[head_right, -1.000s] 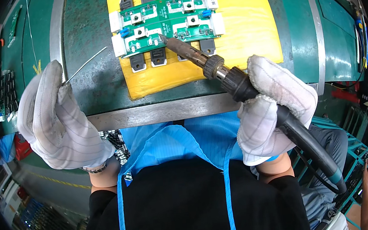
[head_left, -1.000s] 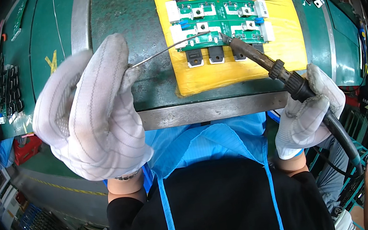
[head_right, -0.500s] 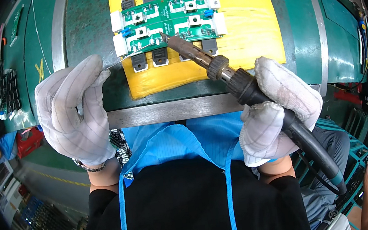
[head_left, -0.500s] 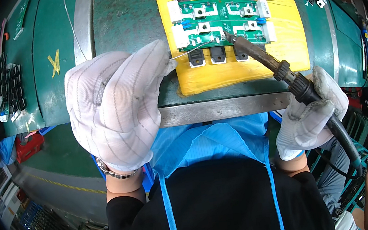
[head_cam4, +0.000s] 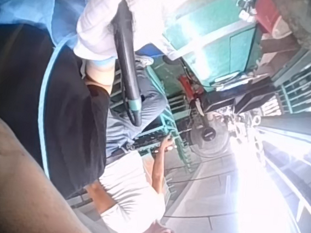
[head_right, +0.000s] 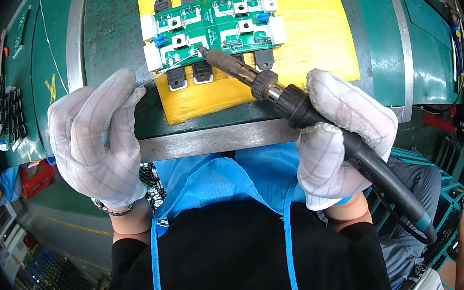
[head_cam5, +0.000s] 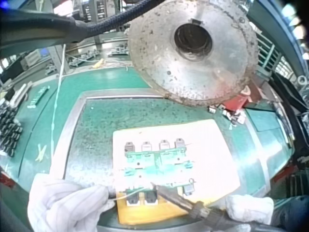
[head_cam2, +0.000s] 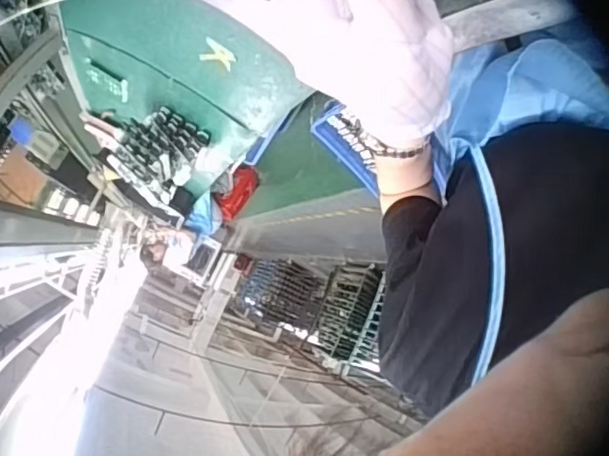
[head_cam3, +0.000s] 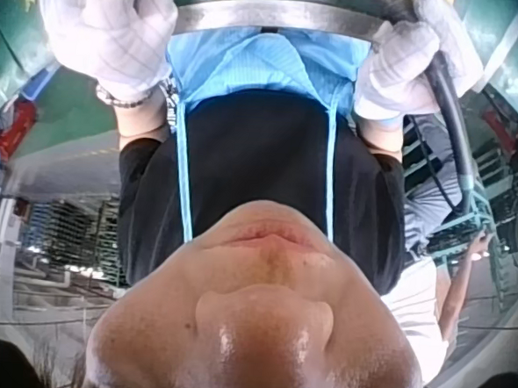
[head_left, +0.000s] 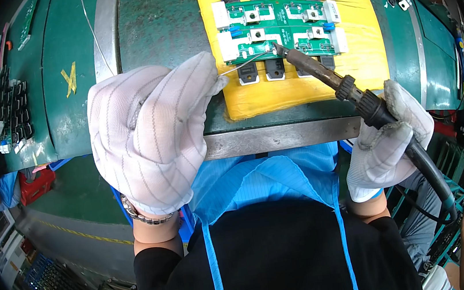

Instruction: The person solders electronic components onto a printed circuit board using a soldering iron and solder wire, with the board held in a yellow jig.

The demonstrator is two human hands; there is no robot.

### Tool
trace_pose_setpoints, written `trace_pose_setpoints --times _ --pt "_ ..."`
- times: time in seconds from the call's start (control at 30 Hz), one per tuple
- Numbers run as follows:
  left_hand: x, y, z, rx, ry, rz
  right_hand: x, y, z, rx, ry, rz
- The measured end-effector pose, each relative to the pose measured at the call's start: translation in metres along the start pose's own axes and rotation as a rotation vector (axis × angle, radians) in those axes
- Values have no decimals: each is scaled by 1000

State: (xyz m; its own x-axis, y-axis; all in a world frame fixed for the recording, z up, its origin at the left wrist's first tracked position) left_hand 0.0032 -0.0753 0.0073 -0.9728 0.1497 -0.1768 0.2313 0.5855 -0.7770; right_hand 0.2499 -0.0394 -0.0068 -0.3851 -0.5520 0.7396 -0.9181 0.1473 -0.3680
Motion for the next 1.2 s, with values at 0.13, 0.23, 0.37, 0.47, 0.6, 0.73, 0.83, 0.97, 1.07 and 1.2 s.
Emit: trace_pose_setpoints --times 0.13,0.23,0.37,0.47,0.6,0.73,0.83,0.97,1.07,1.2 --pt "0 1 1 3 2 -6 -1 0 3 -39 39 -43" --pt "-1 1 0 -3 9 -1 -1 -1 3 -23 71 -69" --pt "-2 0 1 -2 12 -10 -5 -1 2 -21 47 -76" --pt "-1 3 3 -47 17 10 -5 -1 0 17 79 -123" --pt "-3 3 -1 51 78 27 -3 -1 0 22 78 -86" --pt "0 1 -2 -12 55 87 -1 0 -1 5 87 -81" --pt "1 -3 0 -34 22 20 0 2 0 -27 64 -61" --pt "2 -2 0 -58 59 -161 -4 -1 6 -181 68 -109" --pt "2 -4 1 -84 23 -121 9 -11 0 251 142 -153" --pt "1 -2 2 -69 46 -149 3 4 -2 33 135 -90"
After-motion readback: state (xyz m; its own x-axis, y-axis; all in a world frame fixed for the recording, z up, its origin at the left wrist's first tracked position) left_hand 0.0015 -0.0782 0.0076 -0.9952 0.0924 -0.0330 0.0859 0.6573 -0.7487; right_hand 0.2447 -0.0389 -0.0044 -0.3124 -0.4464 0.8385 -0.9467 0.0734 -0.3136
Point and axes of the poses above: each hand's wrist, its own z-axis away from the middle knuckle, its own y-axis out of the palm, x = y × z, the point moved 3 cm from there along -z, towards the middle knuckle, and after that the axes turned 6 degrees about -z, right-handed, at the moved point
